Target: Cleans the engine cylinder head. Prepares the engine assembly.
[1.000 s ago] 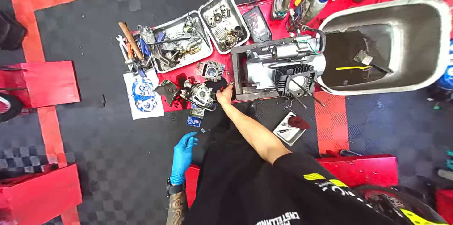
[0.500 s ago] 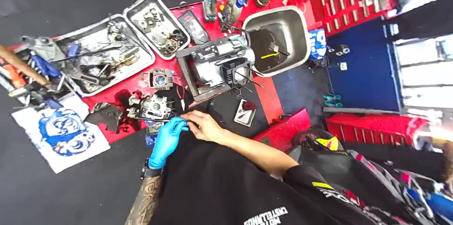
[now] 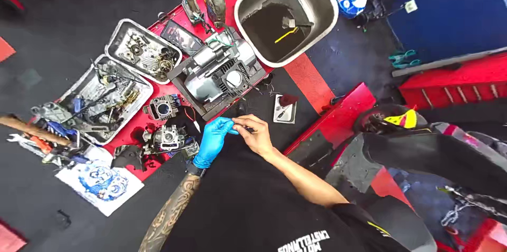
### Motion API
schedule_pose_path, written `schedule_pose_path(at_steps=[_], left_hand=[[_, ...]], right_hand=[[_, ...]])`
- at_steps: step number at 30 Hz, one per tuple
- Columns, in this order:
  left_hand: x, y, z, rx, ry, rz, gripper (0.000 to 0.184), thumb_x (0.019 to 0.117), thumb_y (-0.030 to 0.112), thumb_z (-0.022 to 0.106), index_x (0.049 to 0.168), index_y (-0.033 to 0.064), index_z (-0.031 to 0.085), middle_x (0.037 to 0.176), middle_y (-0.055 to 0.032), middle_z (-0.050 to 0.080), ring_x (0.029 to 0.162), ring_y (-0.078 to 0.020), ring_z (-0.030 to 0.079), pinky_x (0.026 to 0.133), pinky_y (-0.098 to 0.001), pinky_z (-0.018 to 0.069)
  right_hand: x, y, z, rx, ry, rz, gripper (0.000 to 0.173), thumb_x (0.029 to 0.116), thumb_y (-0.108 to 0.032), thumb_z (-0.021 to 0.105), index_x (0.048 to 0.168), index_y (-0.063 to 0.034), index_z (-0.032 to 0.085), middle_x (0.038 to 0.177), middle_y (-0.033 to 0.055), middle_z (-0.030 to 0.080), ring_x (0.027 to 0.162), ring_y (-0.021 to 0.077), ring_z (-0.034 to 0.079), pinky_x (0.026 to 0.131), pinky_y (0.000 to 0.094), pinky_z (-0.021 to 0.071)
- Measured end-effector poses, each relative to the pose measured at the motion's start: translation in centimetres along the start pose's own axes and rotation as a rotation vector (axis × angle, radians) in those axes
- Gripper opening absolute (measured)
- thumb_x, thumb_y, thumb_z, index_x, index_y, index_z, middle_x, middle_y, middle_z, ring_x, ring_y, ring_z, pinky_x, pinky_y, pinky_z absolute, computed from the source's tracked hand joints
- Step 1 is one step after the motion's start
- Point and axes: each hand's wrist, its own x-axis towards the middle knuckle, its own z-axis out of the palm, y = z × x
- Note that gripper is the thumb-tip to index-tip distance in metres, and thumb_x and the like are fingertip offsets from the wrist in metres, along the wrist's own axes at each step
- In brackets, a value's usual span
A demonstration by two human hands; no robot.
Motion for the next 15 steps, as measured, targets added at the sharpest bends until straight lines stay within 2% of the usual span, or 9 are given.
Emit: schedule_pose_path(at_steps=[2,5,7,8,10,12,15], left_hand=[[0.9,0.3,1.2,0.03,0.009,-0.024,0.017,0.1046,0.007,0.055,0.102,-0.0034,0.069,0.088,-0.007,0.076,0.081,-0.0172,0.075,0.082,-0.0353,0.0638],[2.0,0.7,2.8,0.067,-0.017,-0.045,0.02,0.1062,0.007,0.053,0.109,-0.0055,0.067,0.093,-0.0095,0.077,0.085,-0.0208,0.076,0.085,-0.0385,0.0642],[2.7,1.2,3.4,0.207,-0.033,-0.072,0.022,0.1057,0.01,0.055,0.117,-0.0044,0.067,0.102,-0.0093,0.077,0.091,-0.0208,0.076,0.087,-0.0386,0.0643],[3.0,1.4,3.6,0.354,-0.001,-0.072,0.024,0.1041,0.014,0.06,0.121,-0.0008,0.068,0.106,-0.0065,0.077,0.094,-0.0171,0.076,0.088,-0.0355,0.064],[3.8,1.2,3.4,0.694,0.126,0.041,0.029,0.1008,0.025,0.067,0.123,0.0059,0.07,0.108,-0.0018,0.077,0.098,-0.0098,0.074,0.091,-0.0308,0.0618],[4.8,0.3,2.7,0.918,0.258,0.222,0.032,0.0992,0.028,0.069,0.123,0.0064,0.071,0.107,-0.0046,0.076,0.101,-0.0139,0.072,0.095,-0.0366,0.0587],[6.6,-1.2,1.3,1.093,0.32,0.372,0.035,0.0991,0.028,0.069,0.128,0.0077,0.069,0.108,-0.0073,0.074,0.105,-0.0204,0.069,0.098,-0.0414,0.0548]], right_hand=[[0.2,0.4,-0.8,0.006,0.052,0.044,0.016,0.0935,-0.01,0.074,0.108,-0.0041,0.079,0.107,0.0083,0.076,0.096,0.0133,0.072,0.085,0.0293,0.0621],[0.5,1.4,-1.9,0.007,0.124,0.068,0.015,0.0943,-0.008,0.072,0.107,-0.0038,0.079,0.105,0.0078,0.076,0.099,0.015,0.072,0.091,0.0329,0.0612],[0.9,2.3,-3.0,-0.028,0.173,0.057,0.016,0.0952,-0.006,0.07,0.108,-0.0023,0.078,0.103,0.0083,0.077,0.097,0.0155,0.073,0.09,0.0337,0.0615],[1.2,2.6,-3.6,-0.065,0.202,0.046,0.016,0.0957,-0.007,0.07,0.109,-0.0021,0.077,0.103,0.0082,0.077,0.096,0.0153,0.073,0.089,0.0335,0.0619],[2.2,3.1,-4.9,-0.141,0.269,-0.001,0.016,0.0953,-0.007,0.07,0.109,-0.002,0.077,0.102,0.0082,0.077,0.094,0.0156,0.073,0.087,0.0339,0.0625],[3.4,3.2,-5.7,-0.187,0.327,-0.074,0.016,0.0934,-0.005,0.072,0.109,-0.0021,0.077,0.102,0.0087,0.076,0.095,0.0166,0.072,0.084,0.0345,0.0622],[5.4,2.7,-6.3,-0.199,0.362,-0.158,0.017,0.0908,-0.002,0.073,0.107,-0.0019,0.077,0.103,0.0094,0.075,0.096,0.0184,0.072,0.085,0.0359,0.0622]])
